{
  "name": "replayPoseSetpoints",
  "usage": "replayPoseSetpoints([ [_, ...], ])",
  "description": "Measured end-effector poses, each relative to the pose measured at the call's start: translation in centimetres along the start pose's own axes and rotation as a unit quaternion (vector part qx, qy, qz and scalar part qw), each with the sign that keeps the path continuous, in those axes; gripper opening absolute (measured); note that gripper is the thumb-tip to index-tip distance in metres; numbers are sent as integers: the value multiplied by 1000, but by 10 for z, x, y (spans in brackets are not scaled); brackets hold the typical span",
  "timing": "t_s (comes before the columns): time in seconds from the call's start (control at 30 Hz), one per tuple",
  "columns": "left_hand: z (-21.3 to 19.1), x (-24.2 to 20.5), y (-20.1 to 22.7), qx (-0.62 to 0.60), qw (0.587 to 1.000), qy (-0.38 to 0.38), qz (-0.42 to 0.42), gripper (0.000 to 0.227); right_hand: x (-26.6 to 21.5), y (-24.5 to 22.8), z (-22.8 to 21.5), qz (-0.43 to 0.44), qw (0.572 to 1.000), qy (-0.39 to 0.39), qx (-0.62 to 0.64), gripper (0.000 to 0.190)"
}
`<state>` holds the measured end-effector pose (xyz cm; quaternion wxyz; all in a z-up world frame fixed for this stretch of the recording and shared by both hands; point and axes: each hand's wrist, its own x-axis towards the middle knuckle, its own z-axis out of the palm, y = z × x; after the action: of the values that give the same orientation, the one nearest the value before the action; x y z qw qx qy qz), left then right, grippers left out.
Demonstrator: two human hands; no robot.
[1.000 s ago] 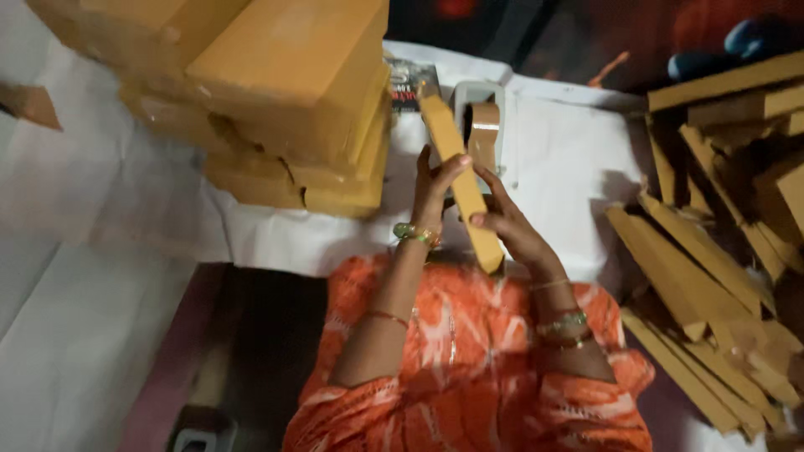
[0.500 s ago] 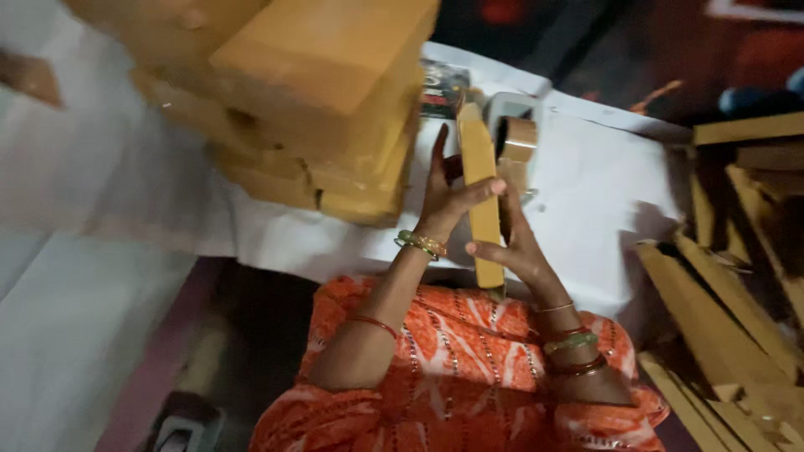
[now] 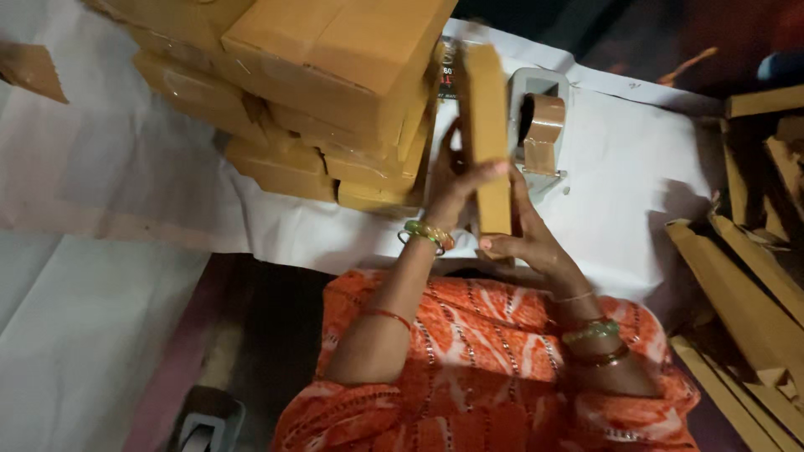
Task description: The person folds the flaps of small cardboard boxes and seals them with clear packing tape using a tape dispenser. They handle each box one at a time, folding the flaps, applying tape, and placing the sealed boxes into a stack.
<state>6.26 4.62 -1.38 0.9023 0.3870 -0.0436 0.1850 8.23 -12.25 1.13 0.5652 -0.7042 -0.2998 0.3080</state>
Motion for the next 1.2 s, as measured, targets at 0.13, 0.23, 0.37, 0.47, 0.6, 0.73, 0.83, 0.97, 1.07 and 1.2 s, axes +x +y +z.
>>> replayPoseSetpoints([
  [0.13,1,-6,8,122,991,27,37,116,-8,-3,6,-7,1000,17,23,128],
  [0.23,9,-7,6,110,993,24,26,116,-13,-6,4,-17,999,25,27,126],
  [0.37,14,-3,6,59,997,49,23,107,-21,-18,-5,5,1000,4,-26,120],
  [0.47,5,-3,12,36,996,54,53,75,-20,-22,-7,-68,989,-21,-127,122],
  [0.6,3,-6,12,130,976,67,164,53,-18,-23,-10,-107,985,-19,-133,119],
  [0.73,9,-3,8,206,964,81,146,79,-19,-12,-12,-155,965,22,-210,106],
  [0.83,22,-4,5,331,907,78,248,127,-22,3,-16,-150,965,71,-203,93],
  [0.97,29,-11,11,226,946,-4,234,138,-26,20,-35,-213,959,148,-118,71],
  [1.07,31,-15,13,211,960,-10,183,135,-21,24,-42,-223,966,131,-14,56],
  [1.2,31,-19,5,362,891,31,271,118,-14,18,-30,-230,960,160,1,72],
])
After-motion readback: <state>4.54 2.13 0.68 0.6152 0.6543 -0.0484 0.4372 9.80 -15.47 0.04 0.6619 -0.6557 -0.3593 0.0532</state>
